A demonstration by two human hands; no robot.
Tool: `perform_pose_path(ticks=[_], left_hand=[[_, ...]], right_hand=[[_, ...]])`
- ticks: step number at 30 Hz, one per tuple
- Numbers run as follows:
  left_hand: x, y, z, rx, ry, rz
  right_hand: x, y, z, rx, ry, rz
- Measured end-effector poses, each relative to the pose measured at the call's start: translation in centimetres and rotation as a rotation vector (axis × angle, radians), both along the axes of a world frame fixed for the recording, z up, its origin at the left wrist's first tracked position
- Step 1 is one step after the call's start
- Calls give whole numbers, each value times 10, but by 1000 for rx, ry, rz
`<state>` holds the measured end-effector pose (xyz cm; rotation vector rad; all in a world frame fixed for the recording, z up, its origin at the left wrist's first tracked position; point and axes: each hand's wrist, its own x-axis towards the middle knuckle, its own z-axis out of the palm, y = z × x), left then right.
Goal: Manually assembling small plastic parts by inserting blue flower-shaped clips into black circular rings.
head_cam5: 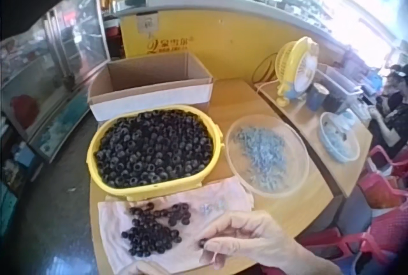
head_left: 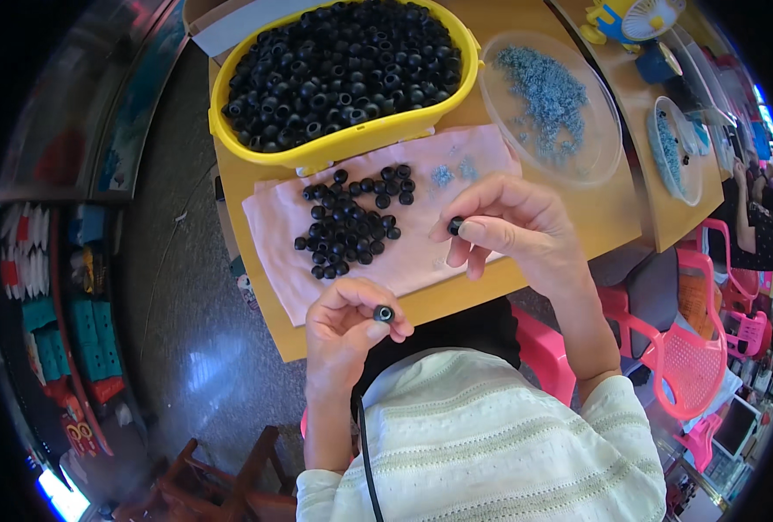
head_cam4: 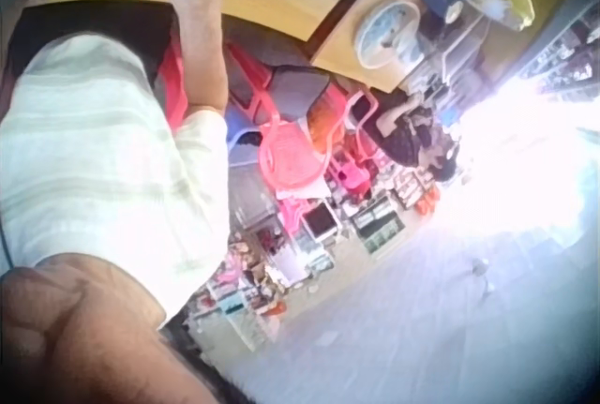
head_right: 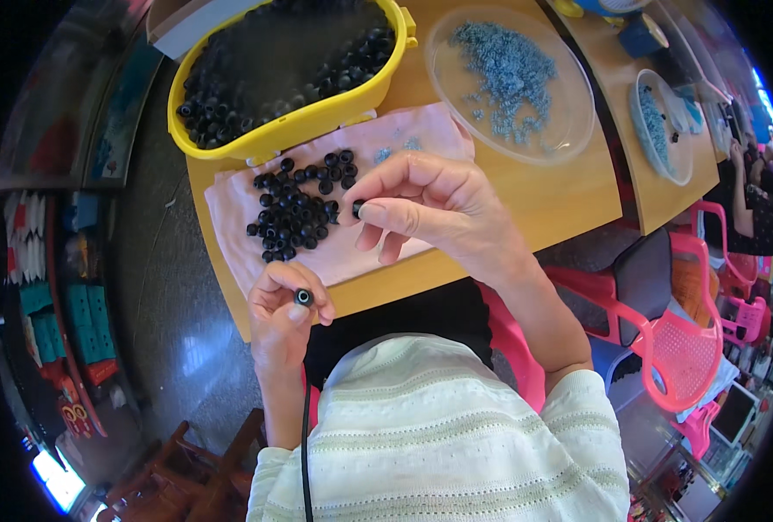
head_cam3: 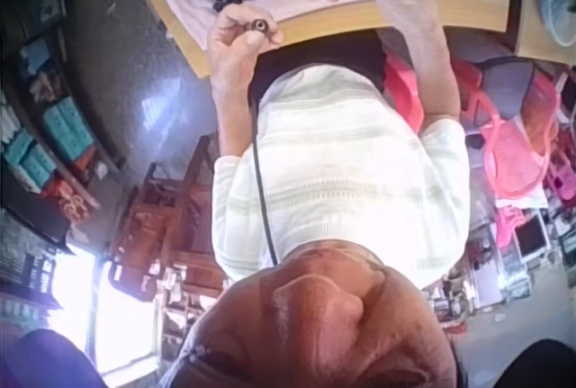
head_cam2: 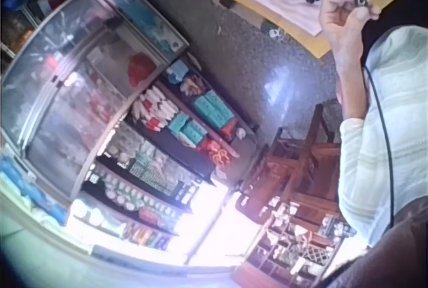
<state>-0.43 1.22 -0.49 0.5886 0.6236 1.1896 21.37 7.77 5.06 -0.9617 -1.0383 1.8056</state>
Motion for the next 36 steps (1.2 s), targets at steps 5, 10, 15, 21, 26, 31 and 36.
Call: perform_pose_path(ticks=[5,10,15,21,26,31,36], left_hand=[[14,6,24,40,124,-9],[17,6,24,50,-28,-12],[18,3,24,19,-107,-55],[20,1,25,-15,-140,-75],[20,2,25,-49,-176,-91],[20,2,20,-105,-240,-117],[20,2,20,-229,-361,-120]], right_hand=[[-5,-14,-11,148,-6,-27],[-10,-21,-1,112,142,91],[-14,-27,0,174,136,102],[-23,-31,6,120,170,58],[-24,-30,1,115,216,59],[-21,-28,-1,388,50,95],[-20,-26,6,823,-401,11]])
